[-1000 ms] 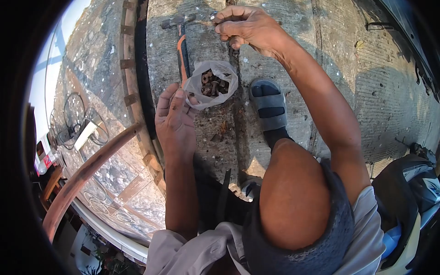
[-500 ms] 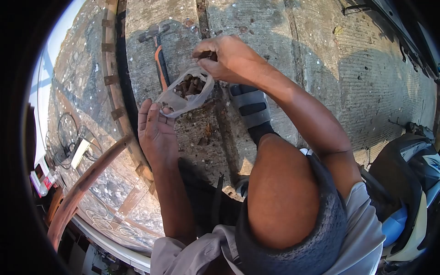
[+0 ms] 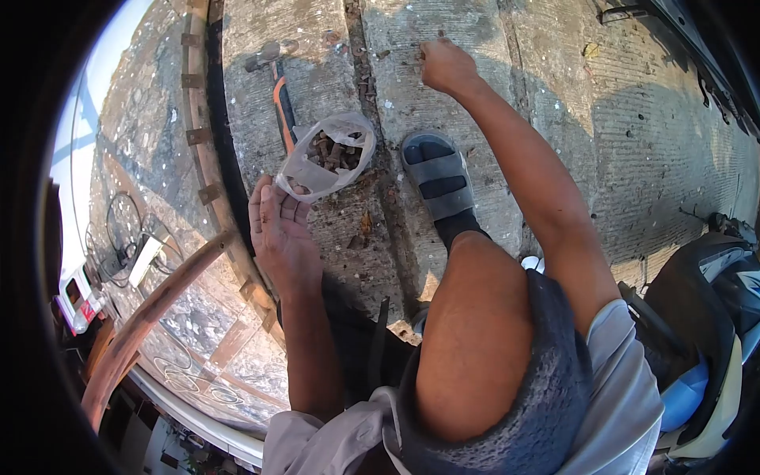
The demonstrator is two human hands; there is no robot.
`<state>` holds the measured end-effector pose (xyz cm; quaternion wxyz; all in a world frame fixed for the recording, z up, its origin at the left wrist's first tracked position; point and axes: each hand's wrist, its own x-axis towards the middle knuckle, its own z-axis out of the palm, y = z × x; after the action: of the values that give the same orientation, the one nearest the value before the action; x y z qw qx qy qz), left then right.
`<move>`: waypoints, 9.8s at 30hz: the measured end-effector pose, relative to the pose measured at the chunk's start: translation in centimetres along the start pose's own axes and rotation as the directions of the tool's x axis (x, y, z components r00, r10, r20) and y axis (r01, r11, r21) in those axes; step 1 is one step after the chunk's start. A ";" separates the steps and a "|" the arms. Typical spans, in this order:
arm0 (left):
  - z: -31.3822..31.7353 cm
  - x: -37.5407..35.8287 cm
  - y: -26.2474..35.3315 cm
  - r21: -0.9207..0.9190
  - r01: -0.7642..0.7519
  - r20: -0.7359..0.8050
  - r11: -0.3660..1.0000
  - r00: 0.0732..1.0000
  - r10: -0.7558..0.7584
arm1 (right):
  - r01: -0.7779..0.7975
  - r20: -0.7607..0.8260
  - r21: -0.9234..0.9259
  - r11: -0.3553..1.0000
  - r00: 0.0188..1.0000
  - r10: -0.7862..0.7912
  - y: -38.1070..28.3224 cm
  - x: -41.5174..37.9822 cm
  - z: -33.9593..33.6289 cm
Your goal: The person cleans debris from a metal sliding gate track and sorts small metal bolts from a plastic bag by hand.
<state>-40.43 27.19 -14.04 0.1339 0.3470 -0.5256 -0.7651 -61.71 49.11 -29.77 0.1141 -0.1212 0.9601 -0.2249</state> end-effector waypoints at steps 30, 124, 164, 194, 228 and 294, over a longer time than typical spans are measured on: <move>-1.5 0.1 -1.7 0.228 0.072 -0.060 0.971 0.996 -0.060 | 0.449 0.263 -0.032 0.893 0.866 -0.426 -6.9 2.2 3.8; -0.4 2.1 0.6 0.169 0.039 0.091 0.985 0.994 -0.055 | 0.515 0.142 -0.278 0.811 0.857 -0.495 -8.4 11.5 7.9; 0.4 1.2 -0.7 0.083 0.008 0.126 0.997 0.992 -0.018 | 0.188 0.217 0.120 0.975 0.953 -0.210 -5.3 1.3 5.7; 1.7 0.8 0.2 -0.081 -0.001 0.080 0.997 0.997 0.007 | 0.345 0.593 0.324 0.881 0.651 -0.474 -18.2 -5.8 -6.9; 0.3 1.3 0.1 -0.066 0.057 0.187 0.996 0.981 -0.044 | 0.605 0.007 0.205 0.769 0.785 -0.619 -15.0 -7.5 -3.7; 9.9 8.5 -0.6 0.186 -0.070 0.241 0.980 0.970 0.023 | 0.321 0.128 0.199 0.926 0.928 -0.349 -11.0 0.5 -7.5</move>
<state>-53.16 29.66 -15.90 0.0539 0.2520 -0.6175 -0.7432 -62.24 42.44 -18.24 0.1613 -0.2911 0.8893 -0.3138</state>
